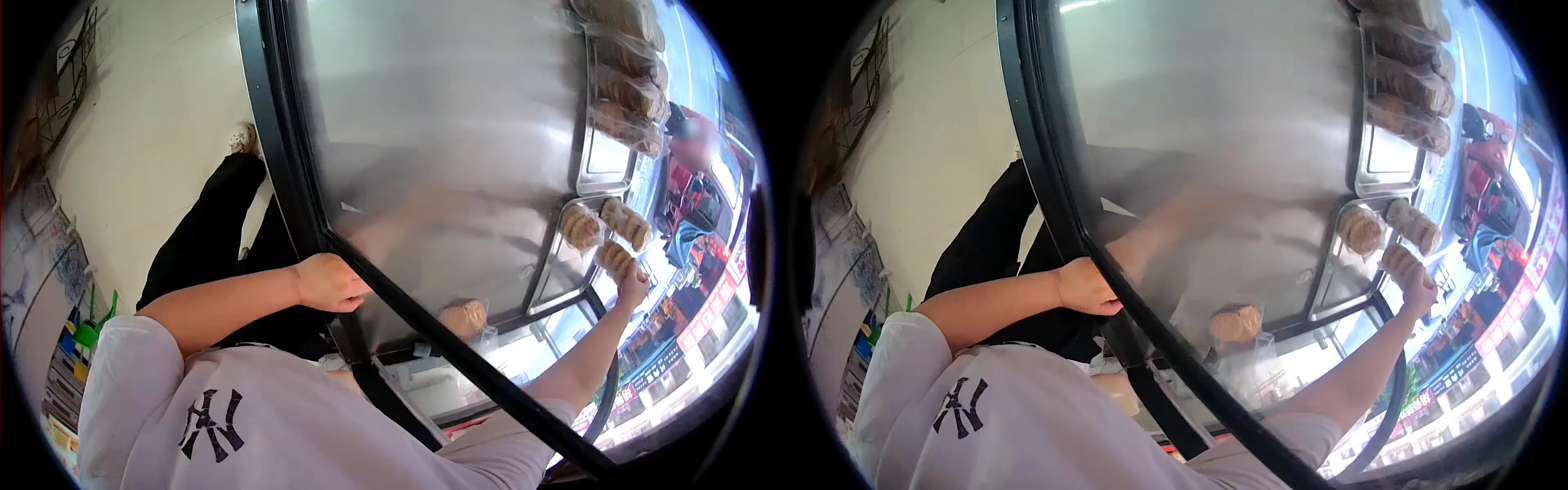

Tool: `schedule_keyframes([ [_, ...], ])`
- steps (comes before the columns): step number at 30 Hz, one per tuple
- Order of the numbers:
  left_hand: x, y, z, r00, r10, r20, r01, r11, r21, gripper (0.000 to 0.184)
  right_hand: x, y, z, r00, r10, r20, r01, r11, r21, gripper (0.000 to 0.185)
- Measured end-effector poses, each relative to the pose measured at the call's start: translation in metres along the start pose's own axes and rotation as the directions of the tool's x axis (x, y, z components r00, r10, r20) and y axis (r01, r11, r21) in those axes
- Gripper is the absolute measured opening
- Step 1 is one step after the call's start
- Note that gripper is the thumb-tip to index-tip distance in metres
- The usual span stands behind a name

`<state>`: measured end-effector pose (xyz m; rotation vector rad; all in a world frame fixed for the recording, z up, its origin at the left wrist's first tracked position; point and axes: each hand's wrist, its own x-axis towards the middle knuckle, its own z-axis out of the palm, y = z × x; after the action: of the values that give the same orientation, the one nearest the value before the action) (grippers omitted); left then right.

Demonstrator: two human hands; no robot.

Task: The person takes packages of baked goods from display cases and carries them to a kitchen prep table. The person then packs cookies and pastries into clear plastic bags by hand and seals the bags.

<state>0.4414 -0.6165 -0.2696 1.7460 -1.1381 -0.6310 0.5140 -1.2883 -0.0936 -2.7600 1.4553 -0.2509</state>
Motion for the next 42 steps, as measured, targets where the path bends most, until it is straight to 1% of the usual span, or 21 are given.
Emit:
schedule_keyframes([
  [3, 0.0, 0.004, -0.003, 1.0, -0.01, 0.024, 0.01, 1.0, 0.009, 0.028, 0.007, -0.008, 0.017, 0.999, 0.042, -0.008, -0.041, 0.994, 0.098, 0.072],
  [4, 0.0, 0.003, -0.001, 1.0, -0.001, -0.003, 0.001, 1.0, 0.025, 0.028, 0.01, -0.008, 0.021, 0.996, 0.058, -0.067, -0.061, 0.998, -0.032, 0.071],
  [5, 0.0, 0.002, 0.0, 1.0, -0.009, -0.006, 0.009, 1.0, 0.029, 0.028, 0.01, -0.008, 0.027, 0.997, 0.054, -0.061, -0.055, 0.998, -0.028, 0.071],
  [7, -0.002, 0.001, -0.001, 0.999, 0.043, -0.03, -0.043, 0.999, 0.026, 0.027, 0.012, -0.002, 0.037, 0.989, 0.092, 0.115, -0.121, 0.95, 0.286, 0.072],
  [9, -0.001, 0.002, -0.003, 0.999, 0.031, -0.017, -0.03, 0.999, 0.04, 0.027, 0.012, 0.001, 0.048, 0.979, 0.079, 0.19, -0.133, 0.946, 0.296, 0.079],
  [13, -0.001, 0.005, -0.003, 0.999, -0.023, 0.028, 0.022, 0.999, 0.031, 0.027, 0.007, 0.011, 0.062, 0.982, 0.188, -0.015, -0.178, 0.946, 0.27, 0.099],
  [16, -0.001, 0.006, -0.005, 1.0, -0.005, 0.011, 0.005, 1.0, 0.025, 0.027, 0.008, 0.022, 0.07, 0.969, 0.245, 0.033, -0.225, 0.819, 0.528, 0.116],
  [20, -0.003, 0.003, -0.002, 0.999, 0.023, 0.022, -0.023, 1.0, -0.011, 0.029, 0.008, 0.031, 0.059, 0.965, 0.195, 0.176, -0.261, 0.794, 0.549, 0.112],
  [23, -0.002, 0.007, -0.014, 0.997, 0.072, 0.017, -0.071, 0.997, -0.025, 0.03, -0.023, 0.011, 0.065, 0.965, 0.253, -0.069, -0.135, 0.704, 0.697, 0.102],
  [24, 0.0, 0.011, -0.023, 0.986, 0.029, 0.165, -0.018, 0.997, -0.069, 0.031, -0.047, -0.002, 0.064, 0.945, 0.284, -0.161, -0.086, 0.693, 0.716, 0.098],
  [25, 0.001, 0.012, -0.026, 0.97, 0.009, 0.243, 0.005, 0.998, -0.06, 0.032, -0.091, -0.049, 0.049, 0.906, 0.326, -0.271, -0.063, 0.735, 0.676, 0.083],
  [27, 0.001, 0.007, -0.021, 0.983, 0.075, 0.17, -0.057, 0.992, -0.111, 0.033, -0.162, -0.096, 0.027, 0.86, 0.375, -0.346, -0.052, 0.739, 0.671, 0.072],
  [28, 0.0, 0.009, -0.022, 0.984, 0.085, 0.154, -0.06, 0.985, -0.159, 0.032, -0.187, -0.089, 0.03, 0.863, 0.297, -0.409, 0.022, 0.786, 0.618, 0.069],
  [29, -0.003, 0.014, -0.03, 0.985, 0.099, 0.142, -0.069, 0.976, -0.206, 0.03, -0.222, -0.09, 0.027, 0.865, 0.296, -0.405, 0.014, 0.793, 0.61, 0.066],
  [31, -0.014, 0.033, -0.054, 0.955, 0.09, 0.284, -0.027, 0.975, -0.218, 0.027, -0.309, -0.107, 0.012, 0.868, 0.369, -0.332, -0.08, 0.764, 0.64, 0.06],
  [33, -0.036, 0.05, -0.071, 0.932, 0.128, 0.339, -0.039, 0.966, -0.256, 0.026, -0.423, -0.129, 0.0, 0.868, 0.454, -0.198, -0.047, 0.474, 0.879, 0.052],
  [34, -0.051, 0.058, -0.078, 0.911, 0.087, 0.404, 0.019, 0.968, -0.251, 0.026, -0.481, -0.144, -0.012, 0.862, 0.447, -0.239, -0.058, 0.555, 0.83, 0.049],
  [37, -0.088, 0.079, -0.11, 0.755, 0.067, 0.653, 0.055, 0.985, -0.165, 0.032, -0.639, -0.197, -0.073, 0.855, 0.483, -0.189, -0.23, 0.681, 0.695, 0.045],
  [39, -0.114, 0.089, -0.121, 0.608, 0.091, 0.789, 0.017, 0.992, -0.128, 0.035, -0.737, -0.217, -0.094, 0.771, 0.636, -0.034, -0.418, 0.545, 0.727, 0.043],
  [41, -0.135, 0.107, -0.128, 0.497, 0.044, 0.866, 0.028, 0.997, -0.067, 0.035, -0.829, -0.228, -0.103, 0.639, 0.76, 0.119, -0.535, 0.328, 0.779, 0.041],
  [42, -0.147, 0.112, -0.126, 0.434, 0.052, 0.899, 0.03, 0.997, -0.072, 0.036, -0.859, -0.242, -0.12, 0.556, 0.826, 0.093, -0.554, 0.284, 0.783, 0.04],
])
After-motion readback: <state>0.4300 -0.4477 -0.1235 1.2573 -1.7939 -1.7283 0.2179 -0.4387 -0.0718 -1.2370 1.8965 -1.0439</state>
